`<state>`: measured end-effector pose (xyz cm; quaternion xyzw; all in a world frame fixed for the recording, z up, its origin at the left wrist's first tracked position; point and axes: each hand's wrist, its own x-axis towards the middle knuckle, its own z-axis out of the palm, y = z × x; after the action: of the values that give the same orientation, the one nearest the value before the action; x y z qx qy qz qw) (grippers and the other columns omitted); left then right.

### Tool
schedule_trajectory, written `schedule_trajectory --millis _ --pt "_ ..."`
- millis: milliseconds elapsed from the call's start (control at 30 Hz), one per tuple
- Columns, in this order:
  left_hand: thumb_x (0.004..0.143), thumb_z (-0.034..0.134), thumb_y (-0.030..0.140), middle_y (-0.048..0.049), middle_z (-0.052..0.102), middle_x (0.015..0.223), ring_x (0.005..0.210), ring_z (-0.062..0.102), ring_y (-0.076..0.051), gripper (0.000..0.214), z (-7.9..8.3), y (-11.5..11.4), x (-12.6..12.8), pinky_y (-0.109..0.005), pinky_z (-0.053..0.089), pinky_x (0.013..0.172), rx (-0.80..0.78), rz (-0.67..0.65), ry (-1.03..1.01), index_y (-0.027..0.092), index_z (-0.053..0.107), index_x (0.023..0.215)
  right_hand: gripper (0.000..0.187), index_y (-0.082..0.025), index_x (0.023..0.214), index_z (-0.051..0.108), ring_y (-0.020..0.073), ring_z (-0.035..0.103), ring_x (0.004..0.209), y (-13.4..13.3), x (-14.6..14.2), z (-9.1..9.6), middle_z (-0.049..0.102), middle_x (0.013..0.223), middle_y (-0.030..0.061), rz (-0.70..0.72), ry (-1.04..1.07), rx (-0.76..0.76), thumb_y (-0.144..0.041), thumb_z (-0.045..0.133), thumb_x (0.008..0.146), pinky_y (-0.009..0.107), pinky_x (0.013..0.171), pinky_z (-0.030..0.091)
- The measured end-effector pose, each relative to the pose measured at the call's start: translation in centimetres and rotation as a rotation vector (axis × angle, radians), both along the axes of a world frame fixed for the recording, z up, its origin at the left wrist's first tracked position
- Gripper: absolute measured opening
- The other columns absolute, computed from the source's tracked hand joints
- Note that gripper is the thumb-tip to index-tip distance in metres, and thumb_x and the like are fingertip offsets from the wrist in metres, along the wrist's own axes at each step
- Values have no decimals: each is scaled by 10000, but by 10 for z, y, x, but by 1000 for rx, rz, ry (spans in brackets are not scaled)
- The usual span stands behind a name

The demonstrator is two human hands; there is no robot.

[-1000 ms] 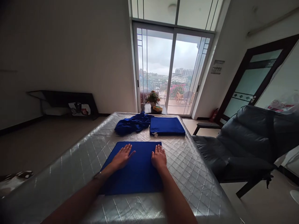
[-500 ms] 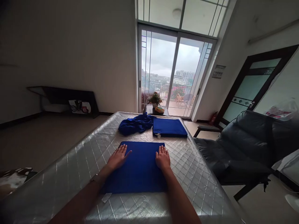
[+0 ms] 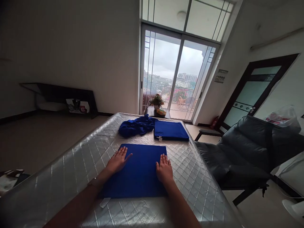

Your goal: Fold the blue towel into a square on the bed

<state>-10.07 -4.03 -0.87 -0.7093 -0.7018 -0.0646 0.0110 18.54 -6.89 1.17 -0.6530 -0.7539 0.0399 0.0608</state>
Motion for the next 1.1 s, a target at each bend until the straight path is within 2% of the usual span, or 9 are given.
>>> schedule_trajectory --millis 167,233,367,500,567,633,700,800,1100 --pt "973 154 571 -193 335 1545 1462 241 -282 763 7 -3 0 -469 166 1198 104 21 19 26 355 1468 615 -75 1524 234 204 134 1479 -1 1 -4 179 1597 92 -7 34 -14 -385 199 994 370 1183 119" --pt "974 157 574 -188 345 1542 1460 245 -285 765 11 -8 9 -464 174 1200 128 -22 0 24 366 1462 610 -71 1524 234 205 135 1479 1 0 -4 177 1596 96 -4 35 -13 -371 198 994 368 1184 116" --pt "970 148 594 -156 318 1559 1465 237 -258 770 16 -27 59 -429 221 1205 55 -298 -74 54 362 1476 610 -65 1523 237 215 139 1478 1 0 -3 184 1593 105 -7 48 -13 -369 198 995 381 1187 114" --pt "965 173 594 -99 281 1576 1481 172 -193 721 13 -40 123 -392 171 1234 61 -612 -135 151 283 1523 584 -75 1521 248 212 107 1482 0 3 -3 165 1598 103 32 34 -21 -323 226 993 390 1187 114" --pt "964 168 586 -93 264 1578 1482 149 -186 713 10 -38 142 -399 166 1239 76 -647 -171 171 231 1539 565 -107 1523 260 202 90 1484 -1 4 -3 157 1601 84 61 21 -28 -281 235 987 391 1187 110" --pt "963 154 584 -91 265 1577 1478 159 -196 705 8 -33 148 -422 192 1233 56 -609 -205 188 210 1544 564 -115 1525 255 194 84 1484 -2 5 -3 156 1601 79 58 26 -22 -281 224 987 390 1187 113" --pt "960 155 594 -94 267 1576 1474 173 -210 711 5 -27 141 -438 210 1225 13 -553 -217 189 231 1539 581 -84 1525 239 199 90 1484 -2 4 -3 161 1598 98 39 44 -13 -311 215 991 392 1187 120" --pt "953 179 623 -117 253 1582 1477 175 -227 749 3 -25 114 -435 200 1222 -29 -468 -198 147 279 1523 602 -56 1521 235 209 123 1480 -1 2 -3 184 1592 112 18 71 -7 -339 217 990 392 1186 124" --pt "969 231 584 -137 233 1584 1474 195 -237 720 -2 -46 -12 -422 196 1193 -35 -116 -59 111 299 1508 606 -74 1524 234 204 139 1478 0 0 -4 178 1596 86 -9 66 -10 -346 204 984 381 1186 108"
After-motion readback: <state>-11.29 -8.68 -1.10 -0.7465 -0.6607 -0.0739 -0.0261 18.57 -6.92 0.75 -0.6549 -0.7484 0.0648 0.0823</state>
